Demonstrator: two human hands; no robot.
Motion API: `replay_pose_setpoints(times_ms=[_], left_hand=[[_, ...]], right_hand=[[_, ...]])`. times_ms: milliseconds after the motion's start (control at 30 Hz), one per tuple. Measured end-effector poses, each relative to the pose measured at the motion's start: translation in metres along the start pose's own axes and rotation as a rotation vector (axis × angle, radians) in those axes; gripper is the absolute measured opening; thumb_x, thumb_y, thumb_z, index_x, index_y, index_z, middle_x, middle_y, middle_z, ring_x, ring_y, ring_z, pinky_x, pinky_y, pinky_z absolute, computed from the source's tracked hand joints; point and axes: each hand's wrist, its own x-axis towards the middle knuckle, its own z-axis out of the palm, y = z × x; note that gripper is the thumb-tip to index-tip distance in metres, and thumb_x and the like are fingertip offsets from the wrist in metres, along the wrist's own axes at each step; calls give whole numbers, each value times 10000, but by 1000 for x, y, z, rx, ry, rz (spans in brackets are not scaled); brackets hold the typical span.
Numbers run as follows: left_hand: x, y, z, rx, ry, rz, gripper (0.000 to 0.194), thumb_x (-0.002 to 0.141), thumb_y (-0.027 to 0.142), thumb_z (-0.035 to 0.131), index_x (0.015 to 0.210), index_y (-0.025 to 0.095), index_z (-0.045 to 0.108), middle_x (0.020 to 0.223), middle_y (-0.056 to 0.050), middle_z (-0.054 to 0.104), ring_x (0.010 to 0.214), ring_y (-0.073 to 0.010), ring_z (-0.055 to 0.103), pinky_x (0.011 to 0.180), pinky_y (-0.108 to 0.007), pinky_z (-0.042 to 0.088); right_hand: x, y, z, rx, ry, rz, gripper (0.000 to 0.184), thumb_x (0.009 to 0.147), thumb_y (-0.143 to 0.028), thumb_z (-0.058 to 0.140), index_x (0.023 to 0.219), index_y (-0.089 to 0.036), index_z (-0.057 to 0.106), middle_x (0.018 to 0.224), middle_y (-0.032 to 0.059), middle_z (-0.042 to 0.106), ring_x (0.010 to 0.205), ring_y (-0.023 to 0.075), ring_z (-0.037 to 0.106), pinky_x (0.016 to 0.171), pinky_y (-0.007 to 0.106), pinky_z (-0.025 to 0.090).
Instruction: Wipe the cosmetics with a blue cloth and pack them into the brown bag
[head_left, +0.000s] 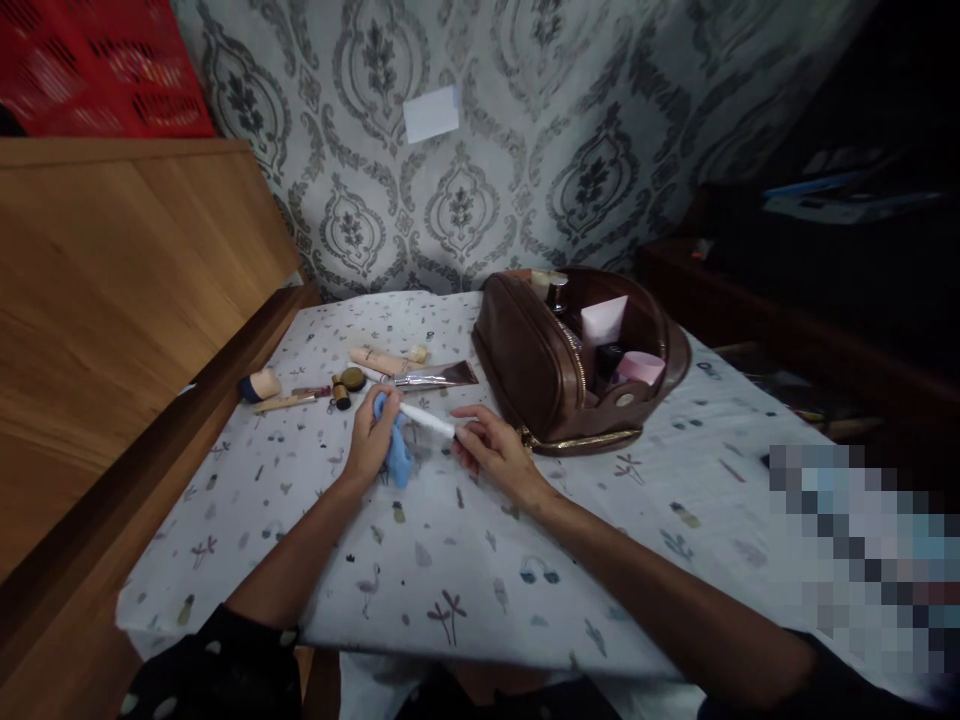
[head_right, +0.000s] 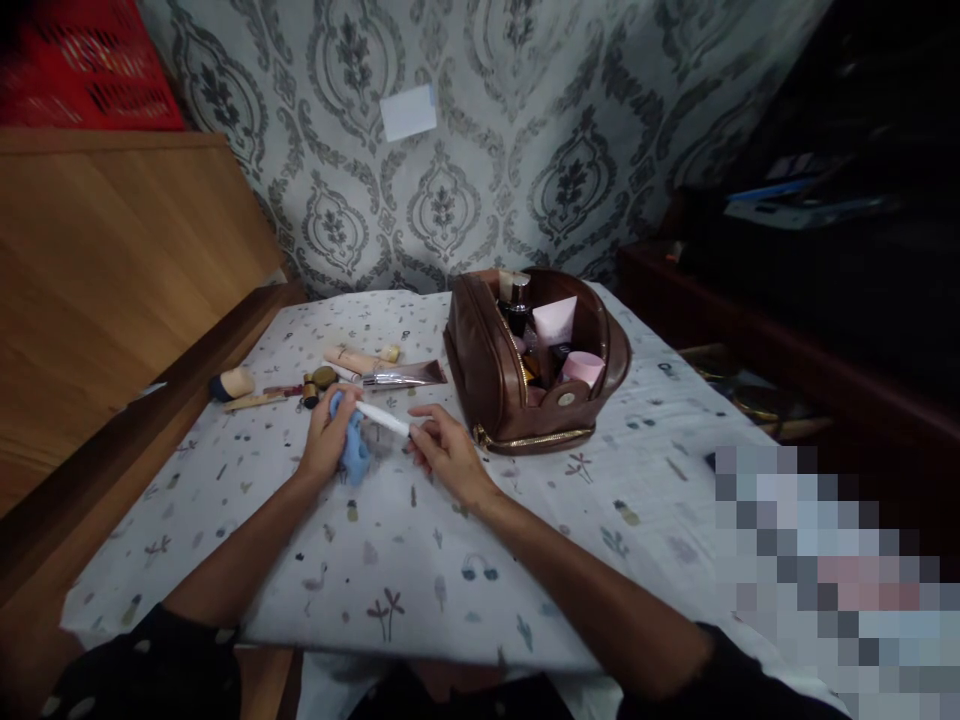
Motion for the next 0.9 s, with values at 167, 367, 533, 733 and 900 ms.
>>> replay_pose_setpoints(times_ms=[167, 367, 533, 733, 900], left_hand=[[-7, 3, 2, 250, 205, 322, 254, 983, 404, 408, 1085, 205, 527, 1034, -67, 568, 1003, -197, 555, 914, -337, 455], [-22, 10, 23, 627, -305, 812, 269, 965, 339, 450, 1128, 166, 575, 979, -103, 660, 937, -230, 599, 1014, -437, 417], [-9, 8, 9, 749, -275, 531, 316, 967, 390, 423, 895, 178, 647, 769, -96, 658, 771, -233, 586, 871, -401, 435], [-1, 4, -4, 620, -282, 303, 313, 962, 397, 425, 784, 206, 598, 758, -44, 604, 771, -203, 556, 732, -293, 394], [-1, 4, -2, 359, -290, 130, 375, 915, 417, 487, 621, 191, 543, 588, 21, 487, 592, -148, 468, 619, -265, 327]], right_hand=[[2, 1, 1, 3, 64, 9, 372, 796, -499, 621, 976, -194, 507, 609, -55, 549, 474, 93, 475, 432, 210, 376], [-3, -3, 9, 34, -44, -20, 313, 805, -460, 640, 841, -214, 451, 611, -62, 524, 493, 90, 486, 453, 206, 370], [-4, -5, 10, 80, -53, 22, 364, 790, -500, 659, 841, -223, 428, 636, -43, 577, 501, 104, 514, 461, 216, 378], [-5, -6, 8, -117, 33, -98, 193, 797, -347, 646, 824, -199, 524, 652, -36, 530, 589, 111, 495, 547, 233, 394], [-4, -6, 4, -152, 66, -107, 157, 815, -335, 617, 853, -186, 585, 676, -28, 519, 578, 107, 474, 532, 238, 390]])
